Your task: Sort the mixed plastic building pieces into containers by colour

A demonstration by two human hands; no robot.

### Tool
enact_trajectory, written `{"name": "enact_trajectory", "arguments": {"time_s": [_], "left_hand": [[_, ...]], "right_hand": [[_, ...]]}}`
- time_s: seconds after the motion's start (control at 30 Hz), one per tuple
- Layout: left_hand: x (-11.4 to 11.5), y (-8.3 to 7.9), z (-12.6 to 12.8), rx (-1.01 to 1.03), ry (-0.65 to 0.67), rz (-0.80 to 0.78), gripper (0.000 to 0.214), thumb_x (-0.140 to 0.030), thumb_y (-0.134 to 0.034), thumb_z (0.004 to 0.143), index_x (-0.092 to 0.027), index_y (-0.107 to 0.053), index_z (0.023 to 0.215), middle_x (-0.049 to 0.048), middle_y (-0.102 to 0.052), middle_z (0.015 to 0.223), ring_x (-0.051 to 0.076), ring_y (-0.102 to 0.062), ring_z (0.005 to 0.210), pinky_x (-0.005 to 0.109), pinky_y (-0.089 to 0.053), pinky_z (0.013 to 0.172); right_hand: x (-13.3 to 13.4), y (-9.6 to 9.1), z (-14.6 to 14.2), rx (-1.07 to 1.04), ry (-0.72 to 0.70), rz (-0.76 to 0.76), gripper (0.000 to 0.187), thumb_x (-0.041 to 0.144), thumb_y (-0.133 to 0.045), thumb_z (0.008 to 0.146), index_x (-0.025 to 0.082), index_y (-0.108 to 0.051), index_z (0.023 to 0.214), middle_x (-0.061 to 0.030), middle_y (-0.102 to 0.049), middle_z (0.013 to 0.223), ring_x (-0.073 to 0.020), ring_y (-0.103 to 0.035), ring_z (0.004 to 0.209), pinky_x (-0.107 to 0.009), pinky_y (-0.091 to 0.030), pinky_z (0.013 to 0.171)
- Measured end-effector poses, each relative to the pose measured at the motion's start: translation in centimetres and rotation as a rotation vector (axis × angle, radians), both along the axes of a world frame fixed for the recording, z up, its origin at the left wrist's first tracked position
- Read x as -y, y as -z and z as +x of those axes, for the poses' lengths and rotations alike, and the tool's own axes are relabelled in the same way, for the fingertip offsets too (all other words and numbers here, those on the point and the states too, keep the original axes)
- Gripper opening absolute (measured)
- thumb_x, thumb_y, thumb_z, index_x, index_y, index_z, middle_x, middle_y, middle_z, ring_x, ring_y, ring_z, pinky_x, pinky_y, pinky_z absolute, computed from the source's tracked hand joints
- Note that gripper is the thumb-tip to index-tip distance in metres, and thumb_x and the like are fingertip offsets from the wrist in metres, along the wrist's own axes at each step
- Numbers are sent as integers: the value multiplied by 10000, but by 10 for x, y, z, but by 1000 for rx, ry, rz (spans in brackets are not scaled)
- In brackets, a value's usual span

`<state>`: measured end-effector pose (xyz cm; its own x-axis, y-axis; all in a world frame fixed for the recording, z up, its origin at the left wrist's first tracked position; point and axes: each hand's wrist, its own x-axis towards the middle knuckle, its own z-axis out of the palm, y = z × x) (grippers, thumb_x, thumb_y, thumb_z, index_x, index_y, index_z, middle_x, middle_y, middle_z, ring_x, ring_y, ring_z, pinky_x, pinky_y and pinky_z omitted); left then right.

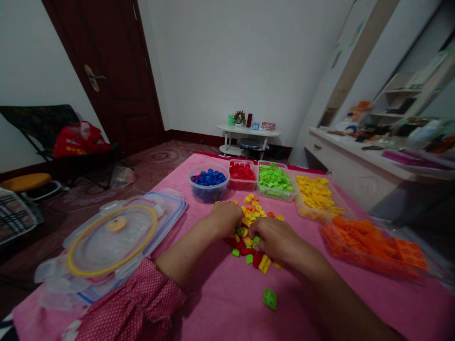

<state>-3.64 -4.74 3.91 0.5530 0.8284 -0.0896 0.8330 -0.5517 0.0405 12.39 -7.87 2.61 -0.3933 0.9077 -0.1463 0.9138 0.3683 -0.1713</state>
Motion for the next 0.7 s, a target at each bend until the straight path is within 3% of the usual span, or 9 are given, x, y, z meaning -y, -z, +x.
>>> {"name": "enact_trajectory", "arguments": {"time_s": [0.2, 0.37, 0.57, 0.7], "left_hand": [[-3, -6, -11, 80, -11, -79, 159, -191, -675, 599, -221, -750, 737, 61, -709, 715, 216, -646, 665, 257, -449, 565], [-10, -8, -23, 130, -41, -95, 165, -166, -657, 607, -239, -745, 725, 25, -715, 705, 180, -637, 645, 219, -400, 522], [-12, -8, -25, 146, -127, -26, 176, -138, -633, 604, -219, -739, 719, 50, -707, 713, 203, -644, 659, 254, -456, 581], [-9, -6, -17, 58, -146, -60, 165, -163, -641, 615, -195, -742, 741, 95, -703, 721, 252, -664, 682, 328, -508, 635]], "right_hand": [[0, 1, 4, -79, -33, -32, 97, 149, -640, 606, 200, -646, 688, -5, -654, 723, -133, -537, 653, -228, -245, 529], [-7, 2, 3, -145, 68, 99, 171, 180, -550, 670, 207, -652, 804, -16, -646, 730, -128, -506, 606, -245, -232, 528], [-11, 4, 0, -251, 133, 240, 245, 179, -525, 725, 194, -648, 937, -48, -670, 853, -163, -562, 733, -246, -317, 615], [-6, 4, -11, -399, 25, 302, 273, 176, -497, 793, 231, -658, 1006, -38, -653, 953, -162, -571, 824, -241, -379, 696]]}}
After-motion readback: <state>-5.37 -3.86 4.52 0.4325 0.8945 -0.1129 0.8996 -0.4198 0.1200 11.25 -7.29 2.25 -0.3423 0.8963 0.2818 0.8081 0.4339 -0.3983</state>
